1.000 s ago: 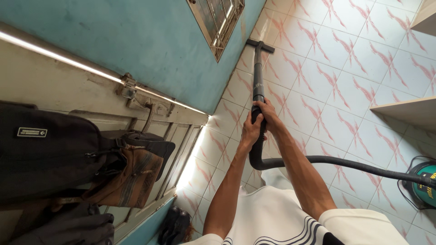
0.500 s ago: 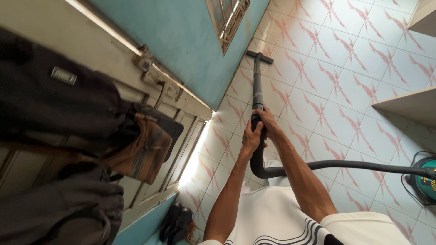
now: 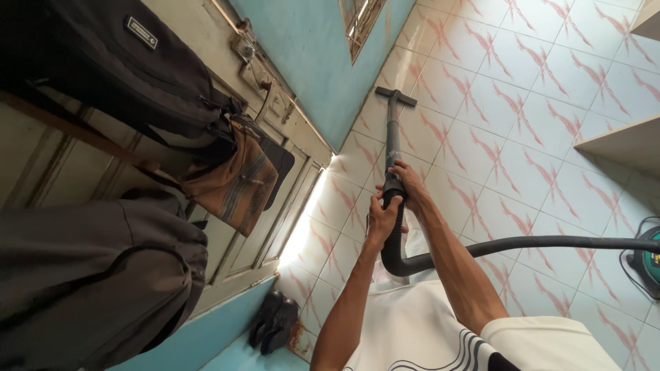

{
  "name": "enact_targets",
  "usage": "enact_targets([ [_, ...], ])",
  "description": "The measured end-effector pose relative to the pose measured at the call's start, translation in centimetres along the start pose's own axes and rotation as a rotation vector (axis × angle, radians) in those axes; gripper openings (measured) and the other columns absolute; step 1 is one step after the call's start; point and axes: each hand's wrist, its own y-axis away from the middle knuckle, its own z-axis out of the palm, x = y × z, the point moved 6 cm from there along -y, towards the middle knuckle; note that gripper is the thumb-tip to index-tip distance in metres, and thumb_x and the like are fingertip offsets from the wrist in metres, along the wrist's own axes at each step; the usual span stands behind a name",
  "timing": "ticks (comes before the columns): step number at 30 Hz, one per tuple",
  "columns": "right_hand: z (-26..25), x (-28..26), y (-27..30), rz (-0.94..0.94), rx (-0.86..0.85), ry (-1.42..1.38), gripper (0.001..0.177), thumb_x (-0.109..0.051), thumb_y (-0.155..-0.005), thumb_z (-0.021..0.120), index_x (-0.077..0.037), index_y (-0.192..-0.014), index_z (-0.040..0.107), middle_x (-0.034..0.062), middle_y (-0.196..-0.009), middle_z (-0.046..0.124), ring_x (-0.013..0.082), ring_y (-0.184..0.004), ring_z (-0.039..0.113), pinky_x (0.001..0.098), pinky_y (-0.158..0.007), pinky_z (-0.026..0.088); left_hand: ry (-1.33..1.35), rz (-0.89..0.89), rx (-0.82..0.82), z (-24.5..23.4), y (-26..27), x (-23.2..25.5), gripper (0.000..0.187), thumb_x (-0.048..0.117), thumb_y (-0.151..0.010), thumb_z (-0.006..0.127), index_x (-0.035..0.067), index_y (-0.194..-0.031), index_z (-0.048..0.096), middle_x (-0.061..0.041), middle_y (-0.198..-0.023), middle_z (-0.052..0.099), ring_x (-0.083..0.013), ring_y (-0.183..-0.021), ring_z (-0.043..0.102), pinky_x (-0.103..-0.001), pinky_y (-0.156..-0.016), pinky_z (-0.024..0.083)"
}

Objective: The person connects the hose to the extension wand of a vacuum cleaner, then vacuums the tiled floor.

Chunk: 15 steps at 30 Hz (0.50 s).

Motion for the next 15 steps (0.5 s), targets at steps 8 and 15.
enact_targets([
  [8, -2.9, -0.3, -4.8, -0.115, 0.014, 0.12, 0.059, -0.042, -0.103, 0.063, -0.012, -0.148, 0.04, 0.0202, -0.118, 0.056, 0.0221, -0.078, 0.069, 0.0389, -0.06, 0.063, 0.147, -0.241, -0.168, 1.6, -3.9, -2.2, 0.07, 0.063, -0.084, 0.065, -0.003, -0.109, 0.062, -0.017, -0.076, 0.07, -0.0272, -0.044, 0.067, -0.034, -0.037, 0.056],
  [15, -4.3, -3.0, -8.4, 0.133, 0.187, 0.147, 0.069, -0.035, -0.092, 0.069, -0.008, -0.139, 0.026, 0.0204, -0.107, 0.057, 0.0312, -0.065, 0.07, 0.0483, -0.053, 0.061, 0.151, -0.308, -0.188, 3.8, -6.4, -0.1, 0.066, 0.06, -0.087, 0.065, -0.003, -0.107, 0.062, -0.018, -0.078, 0.07, -0.0279, -0.047, 0.069, -0.036, -0.04, 0.058],
])
